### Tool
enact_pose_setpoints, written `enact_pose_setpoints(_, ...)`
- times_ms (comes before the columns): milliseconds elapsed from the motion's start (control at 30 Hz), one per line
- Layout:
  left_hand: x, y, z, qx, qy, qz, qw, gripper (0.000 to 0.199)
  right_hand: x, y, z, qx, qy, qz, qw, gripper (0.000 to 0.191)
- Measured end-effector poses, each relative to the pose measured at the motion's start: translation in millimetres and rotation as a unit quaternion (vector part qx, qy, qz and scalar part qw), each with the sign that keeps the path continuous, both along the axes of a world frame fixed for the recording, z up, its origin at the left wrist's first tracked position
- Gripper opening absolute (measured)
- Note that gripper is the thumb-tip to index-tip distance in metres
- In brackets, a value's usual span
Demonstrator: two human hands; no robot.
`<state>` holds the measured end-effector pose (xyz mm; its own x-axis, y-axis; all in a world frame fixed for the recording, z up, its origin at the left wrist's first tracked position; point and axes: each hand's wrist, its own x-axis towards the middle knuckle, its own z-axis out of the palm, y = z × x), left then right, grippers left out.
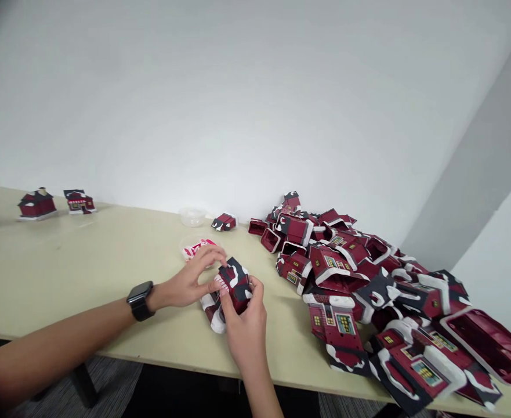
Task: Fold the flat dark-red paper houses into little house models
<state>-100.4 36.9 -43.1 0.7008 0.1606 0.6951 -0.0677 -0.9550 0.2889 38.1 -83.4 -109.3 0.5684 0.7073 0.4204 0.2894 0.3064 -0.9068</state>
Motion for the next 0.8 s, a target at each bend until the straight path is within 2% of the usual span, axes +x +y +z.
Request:
enact_pose_setpoints(67,10.9,-1.8,-8.0,-0.096,-0.048,-0.009,0.994,0.042,0.7,1.2,-2.6,0.001,-0.014,0.006,1.000,0.062)
enact_pose_setpoints(167,30.2,-3.7,-16.6,-0.240,-0.061,0.001,0.969,0.041,-0.8,0.9,-4.6,-0.005,-0.054,0.041,0.998,0.061)
enact_pose_setpoints(233,40.5,-4.6,-19.6,-0.302,-0.078,0.035,0.949,0.046,-2.4,0.2,-4.6,-0.009,-0.083,0.054,0.995,0.060)
enact_pose_setpoints(300,47.0,-5.2,-20.9,-0.325,-0.107,0.066,0.937,0.046,-3.0,0.5,-4.8,-0.006,-0.113,0.049,0.992,0.059)
enact_pose_setpoints(433,49.5,-5.8,-18.6,-0.302,-0.118,0.102,0.940,0.047,-1.1,4.4,-7.8,0.021,-0.182,0.030,0.983,0.057)
enact_pose_setpoints(500,44.2,-7.3,-14.0,-0.270,-0.102,0.110,0.951,0.048,-0.7,6.0,-10.7,0.027,-0.198,0.018,0.980,0.057)
enact_pose_setpoints(633,18.0,-19.7,-0.7,-0.150,0.014,0.102,0.983,0.045,-2.4,6.7,-18.7,0.009,-0.161,-0.009,0.987,0.063)
enact_pose_setpoints(700,1.7,-30.3,3.2,-0.134,0.056,0.120,0.982,0.060,-2.9,7.6,-23.8,-0.006,-0.140,0.003,0.990,0.066)
enact_pose_setpoints(733,-6.1,-34.9,3.7,-0.136,0.061,0.136,0.979,0.061,-2.7,8.6,-26.4,-0.009,-0.137,0.016,0.990,0.069)
enact_pose_setpoints(800,-21.8,-37.9,2.7,-0.131,0.056,0.172,0.975,0.049,-0.8,11.3,-31.3,-0.007,-0.150,0.045,0.988,0.075)
